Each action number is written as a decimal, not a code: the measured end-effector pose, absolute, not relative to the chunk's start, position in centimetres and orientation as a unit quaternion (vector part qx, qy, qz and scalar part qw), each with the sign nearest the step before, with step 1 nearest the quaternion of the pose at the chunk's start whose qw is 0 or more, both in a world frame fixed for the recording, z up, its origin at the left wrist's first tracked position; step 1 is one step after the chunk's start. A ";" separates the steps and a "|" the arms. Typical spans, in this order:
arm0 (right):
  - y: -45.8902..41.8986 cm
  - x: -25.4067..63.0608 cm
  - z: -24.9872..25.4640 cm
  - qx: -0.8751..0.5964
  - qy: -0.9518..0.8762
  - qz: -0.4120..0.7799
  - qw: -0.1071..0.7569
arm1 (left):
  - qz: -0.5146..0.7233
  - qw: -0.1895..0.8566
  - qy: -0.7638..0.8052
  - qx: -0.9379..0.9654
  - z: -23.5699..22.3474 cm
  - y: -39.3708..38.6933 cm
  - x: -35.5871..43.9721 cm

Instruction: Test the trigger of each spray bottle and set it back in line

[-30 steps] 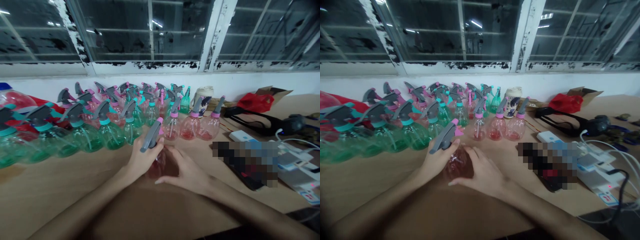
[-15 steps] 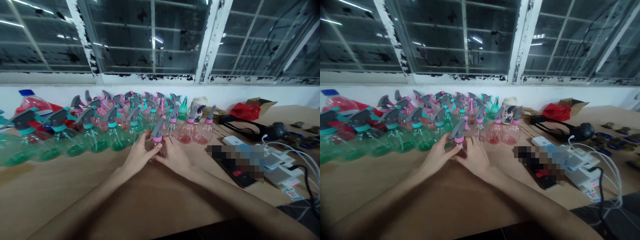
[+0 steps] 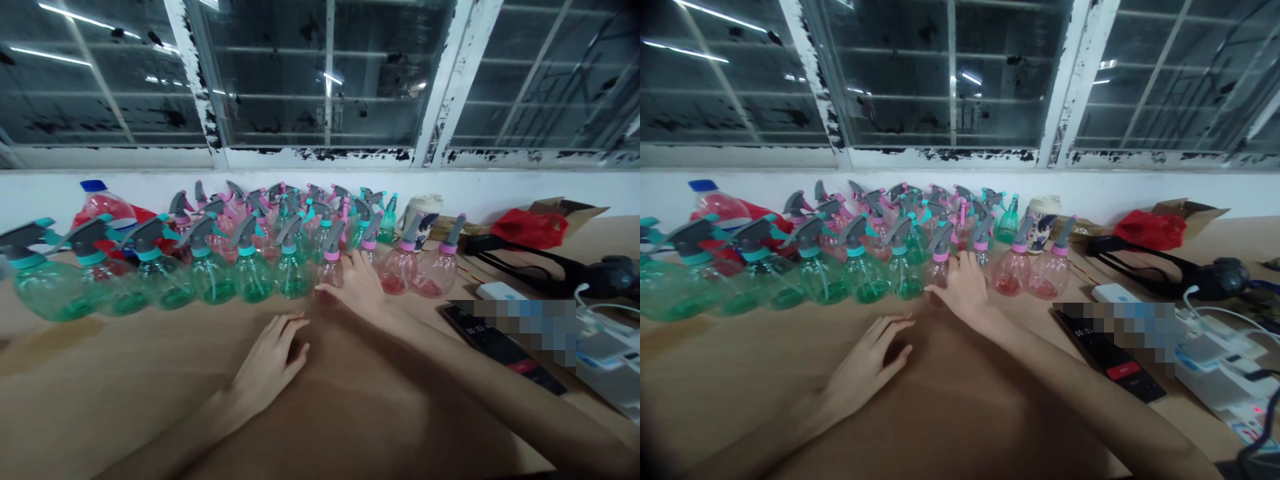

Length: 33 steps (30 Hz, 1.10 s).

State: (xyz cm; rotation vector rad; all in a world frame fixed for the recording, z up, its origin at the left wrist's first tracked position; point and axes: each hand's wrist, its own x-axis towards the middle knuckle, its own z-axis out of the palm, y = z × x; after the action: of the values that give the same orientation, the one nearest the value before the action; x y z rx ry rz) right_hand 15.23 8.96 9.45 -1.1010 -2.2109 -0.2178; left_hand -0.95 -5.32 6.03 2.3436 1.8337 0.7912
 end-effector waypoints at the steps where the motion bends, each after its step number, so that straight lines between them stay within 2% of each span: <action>1: 9.2 15.1 9.5 -0.424 -0.842 -0.086 0.323 | 0.254 0.031 0.592 0.764 5.9 -5.2 -1.0; 15: 10.5 13.9 9.3 -0.455 -0.829 -0.105 0.307 | 0.261 0.056 0.569 0.777 4.8 -3.3 -0.5; 23: 9.2 18.9 9.8 -0.414 -0.816 -0.072 0.398 | 0.267 0.071 0.578 0.768 5.1 -3.1 -0.4; 28: 10.1 22.5 10.5 -0.530 -0.767 -0.041 0.358 | 0.274 0.066 0.585 0.760 6.2 -3.0 -0.1; 33: 12.0 21.6 10.7 -0.553 -0.761 -0.020 0.338 | 0.284 0.060 0.584 0.758 7.3 -3.2 1.0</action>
State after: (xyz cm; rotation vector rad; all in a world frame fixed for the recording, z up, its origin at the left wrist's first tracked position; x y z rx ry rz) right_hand 21.62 11.96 10.75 -1.4400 -1.9833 -0.0524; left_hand 0.98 -3.24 7.35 2.2942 1.7685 0.8597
